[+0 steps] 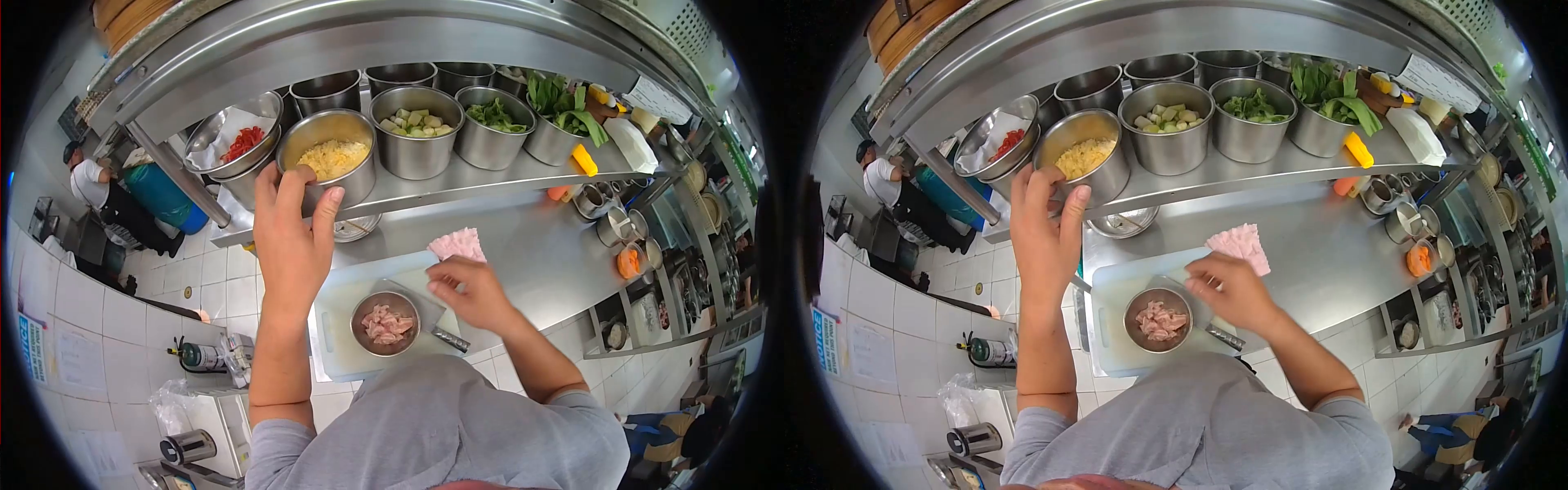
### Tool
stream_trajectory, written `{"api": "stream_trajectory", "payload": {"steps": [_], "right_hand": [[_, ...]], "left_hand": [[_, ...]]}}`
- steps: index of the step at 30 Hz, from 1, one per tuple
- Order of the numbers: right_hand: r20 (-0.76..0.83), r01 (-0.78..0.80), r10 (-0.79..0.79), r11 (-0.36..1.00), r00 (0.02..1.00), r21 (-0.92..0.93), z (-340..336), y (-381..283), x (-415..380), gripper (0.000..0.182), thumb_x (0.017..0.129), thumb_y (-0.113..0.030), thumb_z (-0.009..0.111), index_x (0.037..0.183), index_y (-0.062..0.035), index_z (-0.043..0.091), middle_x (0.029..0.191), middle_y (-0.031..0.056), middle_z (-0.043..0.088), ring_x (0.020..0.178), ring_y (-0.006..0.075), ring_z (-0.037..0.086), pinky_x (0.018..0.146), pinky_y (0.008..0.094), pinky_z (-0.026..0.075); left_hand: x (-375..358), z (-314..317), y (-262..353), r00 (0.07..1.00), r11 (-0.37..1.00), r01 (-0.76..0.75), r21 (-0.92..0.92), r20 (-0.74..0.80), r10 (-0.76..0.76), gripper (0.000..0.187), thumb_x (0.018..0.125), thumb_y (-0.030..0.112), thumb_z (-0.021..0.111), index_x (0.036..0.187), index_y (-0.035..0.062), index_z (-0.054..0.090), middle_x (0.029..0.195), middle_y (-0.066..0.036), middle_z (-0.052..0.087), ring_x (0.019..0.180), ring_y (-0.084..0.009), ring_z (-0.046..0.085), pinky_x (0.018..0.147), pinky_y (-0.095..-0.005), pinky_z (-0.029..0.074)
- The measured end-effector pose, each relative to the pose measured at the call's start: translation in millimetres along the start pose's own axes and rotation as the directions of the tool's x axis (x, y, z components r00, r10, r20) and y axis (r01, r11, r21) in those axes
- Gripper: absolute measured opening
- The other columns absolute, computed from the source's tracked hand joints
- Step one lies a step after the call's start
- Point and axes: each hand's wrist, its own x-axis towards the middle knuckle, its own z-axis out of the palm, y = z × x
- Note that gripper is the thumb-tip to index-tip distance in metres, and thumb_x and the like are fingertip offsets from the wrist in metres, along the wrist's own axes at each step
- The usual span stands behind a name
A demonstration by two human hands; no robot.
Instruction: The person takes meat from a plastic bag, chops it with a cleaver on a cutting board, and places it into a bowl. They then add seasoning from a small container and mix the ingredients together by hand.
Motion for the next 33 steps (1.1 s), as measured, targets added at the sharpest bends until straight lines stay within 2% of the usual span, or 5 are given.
{"api": "stream_trajectory", "payload": {"steps": [5,9,17,23,33], "right_hand": [[-0.137,0.126,-0.129,0.992,0.982,-0.028,-58.4,-54.4,20.7,0.019,0.099,-0.008,0.084,0.115,0.0007,0.081,0.1,0.0099,0.077,0.078,0.0151,0.068,0.07,0.0295,0.054],[-0.126,0.319,-0.319,0.948,0.94,-0.019,-70.6,-110.9,41.2,0.02,0.097,-0.007,0.085,0.115,-0.0007,0.082,0.099,0.0079,0.077,0.078,0.013,0.067,0.068,0.0286,0.052],[0.304,0.603,-0.54,0.78,0.785,-0.17,39.1,-124.8,92.5,0.023,0.087,-0.009,0.08,0.108,-0.0005,0.083,0.099,0.0222,0.078,0.079,0.0358,0.076,0.069,0.0423,0.062],[0.652,0.368,0.061,0.784,0.756,-0.499,123.2,-103.2,102.7,0.021,0.086,-0.018,0.08,0.1,-0.0026,0.083,0.095,0.0219,0.08,0.089,0.0416,0.078,0.081,0.0509,0.063],[0.658,0.26,0.074,0.881,0.75,-0.395,173.0,-26.8,101.5,0.022,0.085,-0.019,0.08,0.101,-0.0055,0.086,0.093,0.0227,0.08,0.089,0.0421,0.079,0.084,0.0514,0.063]], "left_hand": [[-29.6,-29.3,6.8,0.981,0.982,-0.189,0.004,-0.038,0.189,0.031,0.096,0.019,0.088,0.116,0.0033,0.07,0.144,-0.031,0.056,0.13,-0.0493,0.063,0.099,-0.0512,0.057],[-72.5,-53.0,8.0,0.993,0.976,-0.112,-0.186,0.003,0.114,0.03,0.091,0.012,0.09,0.112,0.0022,0.071,0.157,-0.033,0.046,0.14,-0.0514,0.059,0.116,-0.0562,0.053],[-154.3,-58.0,-2.5,0.998,1.0,-0.012,-0.023,0.056,0.013,0.029,0.085,0.006,0.092,0.108,0.0037,0.075,0.161,-0.03,0.05,0.151,-0.0495,0.052,0.119,-0.0589,0.05],[-190.4,-41.2,-15.6,0.995,0.984,0.03,0.176,0.088,-0.046,0.029,0.081,-0.001,0.09,0.108,0.0036,0.079,0.16,-0.032,0.055,0.142,-0.0497,0.062,0.112,-0.0504,0.056],[-227.9,-10.0,-44.2,0.959,0.969,0.237,0.076,0.143,-0.246,0.03,0.084,0.004,0.091,0.112,0.007,0.078,0.159,-0.029,0.057,0.139,-0.0464,0.065,0.104,-0.0496,0.06]]}}
